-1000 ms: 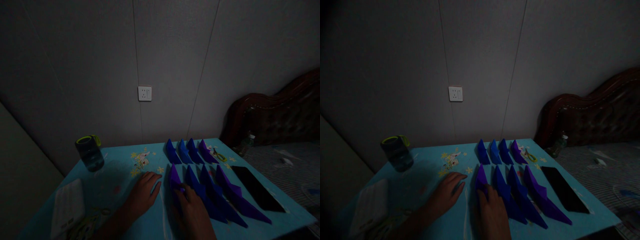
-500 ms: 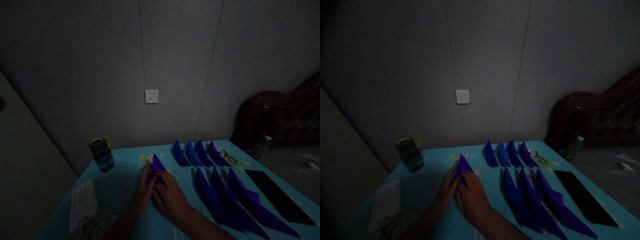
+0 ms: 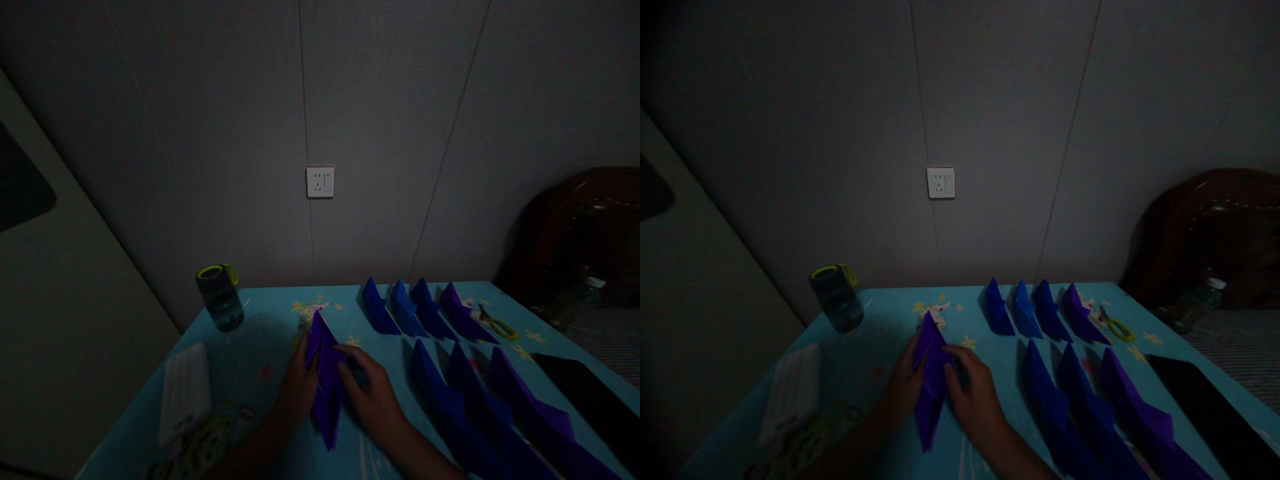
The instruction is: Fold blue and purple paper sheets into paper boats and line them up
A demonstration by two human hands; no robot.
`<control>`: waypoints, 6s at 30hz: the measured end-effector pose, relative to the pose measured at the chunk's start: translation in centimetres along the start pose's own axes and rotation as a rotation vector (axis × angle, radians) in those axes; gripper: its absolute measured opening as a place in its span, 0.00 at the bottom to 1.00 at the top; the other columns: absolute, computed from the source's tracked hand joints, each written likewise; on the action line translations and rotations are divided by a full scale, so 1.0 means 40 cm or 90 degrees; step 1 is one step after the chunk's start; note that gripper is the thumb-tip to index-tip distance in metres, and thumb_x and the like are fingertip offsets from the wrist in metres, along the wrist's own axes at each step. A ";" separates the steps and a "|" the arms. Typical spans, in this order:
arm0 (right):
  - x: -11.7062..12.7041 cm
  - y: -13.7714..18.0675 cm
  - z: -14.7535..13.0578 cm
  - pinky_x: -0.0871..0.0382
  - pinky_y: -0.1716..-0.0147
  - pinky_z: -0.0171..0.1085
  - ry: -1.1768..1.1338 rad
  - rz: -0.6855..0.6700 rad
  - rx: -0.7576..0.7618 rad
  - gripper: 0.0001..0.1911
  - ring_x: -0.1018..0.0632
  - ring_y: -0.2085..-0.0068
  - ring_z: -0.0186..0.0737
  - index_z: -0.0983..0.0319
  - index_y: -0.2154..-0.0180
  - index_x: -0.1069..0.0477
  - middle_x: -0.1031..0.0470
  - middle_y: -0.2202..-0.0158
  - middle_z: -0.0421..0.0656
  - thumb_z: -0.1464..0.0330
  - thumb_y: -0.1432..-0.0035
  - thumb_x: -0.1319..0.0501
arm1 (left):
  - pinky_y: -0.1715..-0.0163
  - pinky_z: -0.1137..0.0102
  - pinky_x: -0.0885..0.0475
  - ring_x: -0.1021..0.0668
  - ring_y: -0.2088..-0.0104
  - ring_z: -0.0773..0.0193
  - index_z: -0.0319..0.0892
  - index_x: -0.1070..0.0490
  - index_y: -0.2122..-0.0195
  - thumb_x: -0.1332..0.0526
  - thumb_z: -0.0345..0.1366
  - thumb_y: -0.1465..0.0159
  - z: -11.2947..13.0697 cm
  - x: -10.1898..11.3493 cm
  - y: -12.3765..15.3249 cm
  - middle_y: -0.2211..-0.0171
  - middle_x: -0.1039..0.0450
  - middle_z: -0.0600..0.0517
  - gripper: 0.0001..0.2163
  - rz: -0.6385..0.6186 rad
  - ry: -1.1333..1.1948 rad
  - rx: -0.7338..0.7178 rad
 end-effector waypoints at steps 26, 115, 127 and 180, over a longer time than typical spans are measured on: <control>0.016 0.012 -0.015 0.27 0.51 0.45 0.024 0.033 -0.024 0.14 0.21 0.54 0.47 0.60 0.52 0.25 0.21 0.54 0.49 0.64 0.37 0.41 | 0.55 0.65 0.27 0.20 0.57 0.56 0.41 0.32 0.53 0.38 0.33 0.44 0.030 -0.002 0.016 0.59 0.22 0.47 0.16 -0.048 -0.022 -0.009; 0.040 -0.008 0.020 0.27 0.56 0.42 -0.392 0.075 -0.304 0.27 0.23 0.52 0.49 0.57 0.47 0.30 0.23 0.50 0.48 0.49 0.43 0.38 | 0.53 0.64 0.27 0.21 0.54 0.54 0.38 0.27 0.49 0.40 0.48 0.37 0.036 0.016 0.004 0.55 0.21 0.44 0.21 -0.053 0.072 0.002; 0.048 -0.014 -0.005 0.30 0.51 0.51 -0.529 0.079 -0.302 0.35 0.25 0.46 0.54 0.56 0.43 0.32 0.25 0.45 0.51 0.41 0.43 0.45 | 0.62 0.70 0.28 0.20 0.59 0.57 0.41 0.25 0.50 0.32 0.46 0.43 0.054 0.005 0.008 0.59 0.20 0.46 0.22 -0.091 0.409 0.138; 0.022 0.008 0.007 0.29 0.52 0.45 -0.074 0.034 -0.114 0.26 0.22 0.52 0.50 0.59 0.45 0.31 0.24 0.49 0.49 0.60 0.44 0.34 | 0.54 0.64 0.27 0.21 0.54 0.52 0.42 0.24 0.52 0.34 0.41 0.41 0.069 -0.003 0.050 0.55 0.20 0.46 0.17 -0.127 0.067 -0.003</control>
Point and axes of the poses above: each hand's wrist, its own y-axis away from the middle knuckle, its own x-axis out of the back of the hand, z = x × y, the point moved 2 cm from there along -y, towards the middle knuckle
